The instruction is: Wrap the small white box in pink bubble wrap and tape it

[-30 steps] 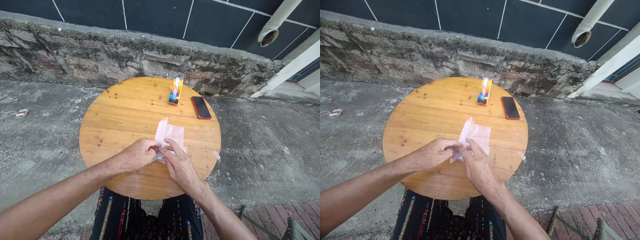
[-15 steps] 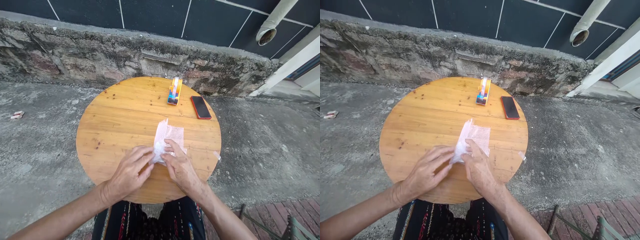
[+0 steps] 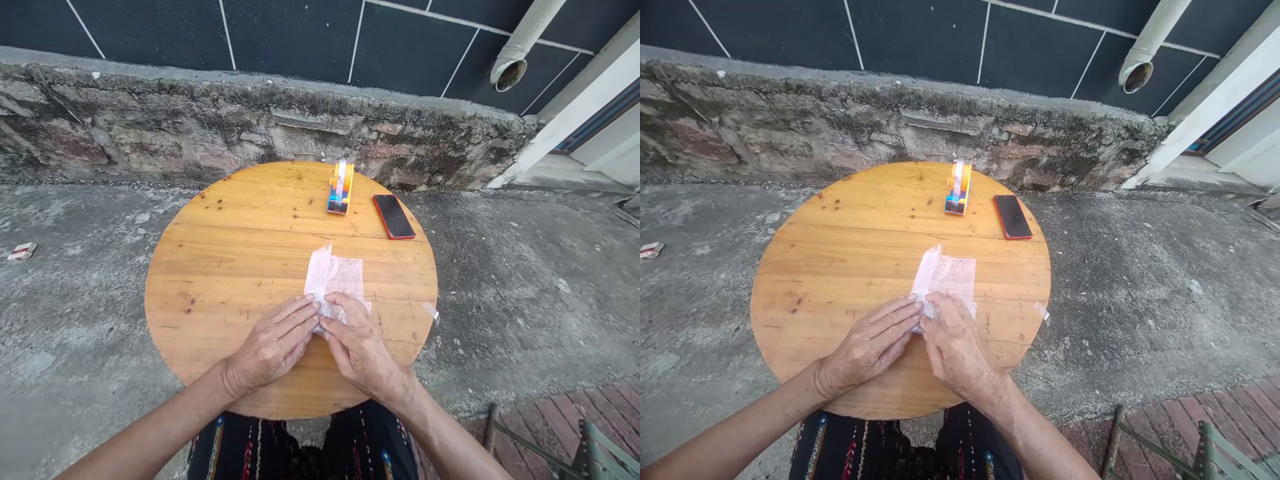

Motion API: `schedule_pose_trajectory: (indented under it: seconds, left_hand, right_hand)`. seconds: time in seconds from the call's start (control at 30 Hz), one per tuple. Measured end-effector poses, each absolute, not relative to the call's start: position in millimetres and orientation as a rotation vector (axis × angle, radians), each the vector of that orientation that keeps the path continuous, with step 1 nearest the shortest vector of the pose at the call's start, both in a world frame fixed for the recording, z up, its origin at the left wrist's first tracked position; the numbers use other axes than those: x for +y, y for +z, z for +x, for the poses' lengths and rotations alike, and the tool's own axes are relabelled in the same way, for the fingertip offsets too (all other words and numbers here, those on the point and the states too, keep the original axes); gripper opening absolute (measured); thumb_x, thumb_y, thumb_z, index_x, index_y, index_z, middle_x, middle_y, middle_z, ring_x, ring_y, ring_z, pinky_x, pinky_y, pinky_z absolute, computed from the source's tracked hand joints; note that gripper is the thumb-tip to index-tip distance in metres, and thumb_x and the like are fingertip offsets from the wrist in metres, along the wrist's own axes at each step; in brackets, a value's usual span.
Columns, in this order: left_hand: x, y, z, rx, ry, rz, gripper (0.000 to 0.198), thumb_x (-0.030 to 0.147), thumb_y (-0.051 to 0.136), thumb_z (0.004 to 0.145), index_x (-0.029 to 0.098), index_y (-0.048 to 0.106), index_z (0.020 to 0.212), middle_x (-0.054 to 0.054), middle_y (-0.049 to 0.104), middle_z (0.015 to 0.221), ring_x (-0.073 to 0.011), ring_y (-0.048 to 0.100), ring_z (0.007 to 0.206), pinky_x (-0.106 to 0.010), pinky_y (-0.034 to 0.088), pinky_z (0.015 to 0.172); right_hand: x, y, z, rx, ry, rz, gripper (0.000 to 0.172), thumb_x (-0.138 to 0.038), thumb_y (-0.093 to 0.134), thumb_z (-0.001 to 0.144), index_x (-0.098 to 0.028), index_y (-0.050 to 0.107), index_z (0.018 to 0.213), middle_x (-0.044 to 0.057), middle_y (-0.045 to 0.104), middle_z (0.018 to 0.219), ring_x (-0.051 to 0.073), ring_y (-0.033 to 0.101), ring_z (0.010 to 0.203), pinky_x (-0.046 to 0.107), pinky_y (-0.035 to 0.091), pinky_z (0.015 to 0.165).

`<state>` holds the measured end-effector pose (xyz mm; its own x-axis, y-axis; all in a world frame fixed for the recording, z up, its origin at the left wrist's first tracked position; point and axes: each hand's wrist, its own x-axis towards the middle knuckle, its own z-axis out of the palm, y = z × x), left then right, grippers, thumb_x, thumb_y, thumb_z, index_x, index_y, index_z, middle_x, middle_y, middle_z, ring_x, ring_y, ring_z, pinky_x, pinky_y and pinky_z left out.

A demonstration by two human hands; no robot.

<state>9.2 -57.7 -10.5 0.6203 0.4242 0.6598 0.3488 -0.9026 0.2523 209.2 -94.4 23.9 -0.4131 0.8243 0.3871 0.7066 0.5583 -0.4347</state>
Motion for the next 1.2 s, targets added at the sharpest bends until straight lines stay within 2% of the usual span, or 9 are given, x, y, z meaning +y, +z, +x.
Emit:
schedule_pose_trajectory:
  seconds: [0.2,0.3,0.43,0.57,0.7,0.9,1.07,1.2]
  left_hand:
    - [-54.9,-6.9,14.0,0.66,1.097,2.699,0.034,0.004,0.055,0.081,0.011,0.06,0.114,-0.014,0.065,0.118,-0.0266,0.05,0.126,-0.049,0.044,0.107]
    - [-53.9,-3.5,16.2,0.653,1.102,2.678,0.03,0.003,0.056,0.079,0.012,0.062,0.107,-0.013,0.067,0.113,-0.027,0.051,0.125,-0.05,0.043,0.107]
    - [-52.0,1.6,17.5,0.67,1.062,2.653,0.026,0.003,0.054,0.079,0.014,0.064,0.1,-0.011,0.068,0.11,-0.0257,0.055,0.12,-0.046,0.049,0.102]
    - [-49.9,4.7,16.9,0.655,1.046,2.644,0.028,0.004,0.055,0.079,0.015,0.064,0.103,-0.011,0.067,0.111,-0.0243,0.057,0.116,-0.043,0.052,0.099]
    - [-51.8,4.0,18.1,0.653,1.035,2.636,0.028,0.003,0.055,0.079,0.015,0.062,0.103,-0.011,0.065,0.112,-0.0236,0.056,0.116,-0.042,0.051,0.099]
    - [-67.4,-0.8,24.4,0.804,1.039,2.664,0.03,0.002,0.055,0.081,0.013,0.058,0.109,-0.012,0.062,0.114,-0.0247,0.053,0.118,-0.045,0.047,0.104]
    - [-73.6,-3.9,25.6,0.837,1.063,2.679,0.033,0.001,0.056,0.08,0.011,0.057,0.112,-0.014,0.061,0.116,-0.0253,0.052,0.119,-0.044,0.046,0.105]
    - [-72.8,-5.8,25.0,0.831,1.08,2.667,0.035,0.001,0.057,0.08,0.011,0.057,0.113,-0.014,0.061,0.117,-0.0259,0.051,0.12,-0.045,0.046,0.105]
  right_hand:
    - [-104.5,23.0,228.6,-2.121,0.196,-1.354,0.022,-0.014,0.053,0.085,-0.022,0.065,0.101,0.009,0.051,0.128,0.028,0.049,0.115,0.049,0.043,0.093]
    - [-101.4,28.3,234.8,-2.115,0.208,-1.356,0.029,-0.01,0.049,0.085,-0.022,0.063,0.108,0.01,0.053,0.128,0.026,0.051,0.112,0.046,0.043,0.091]
    - [-89.1,39.5,236.3,-2.117,0.241,-1.308,0.035,-0.009,0.047,0.086,-0.023,0.058,0.116,0.009,0.057,0.125,0.024,0.052,0.115,0.044,0.042,0.094]
    - [-92.5,40.0,250.0,-1.912,0.319,-1.445,0.02,-0.016,0.049,0.089,-0.02,0.059,0.106,0.008,0.063,0.106,0.02,0.06,0.095,0.037,0.048,0.085]
    - [-115.6,27.2,266.8,-1.792,0.46,-1.655,0.012,-0.021,0.05,0.09,-0.021,0.061,0.095,0.003,0.064,0.09,0.016,0.06,0.075,0.03,0.049,0.071]
    - [-131.4,12.3,270.1,-1.682,0.581,-1.82,0.015,-0.03,0.052,0.09,-0.021,0.062,0.096,0.003,0.068,0.087,0.017,0.063,0.074,0.029,0.048,0.067]
    - [-122.6,15.3,268.4,-1.6,0.897,-1.792,0.027,-0.037,0.049,0.091,-0.02,0.062,0.109,0.002,0.07,0.083,0.014,0.063,0.059,0.027,0.049,0.059]
    - [-116.9,16.1,263.0,-1.523,1.022,-1.761,0.03,-0.039,0.05,0.09,-0.018,0.061,0.108,0.0,0.066,0.075,0.011,0.058,0.05,0.024,0.046,0.051]
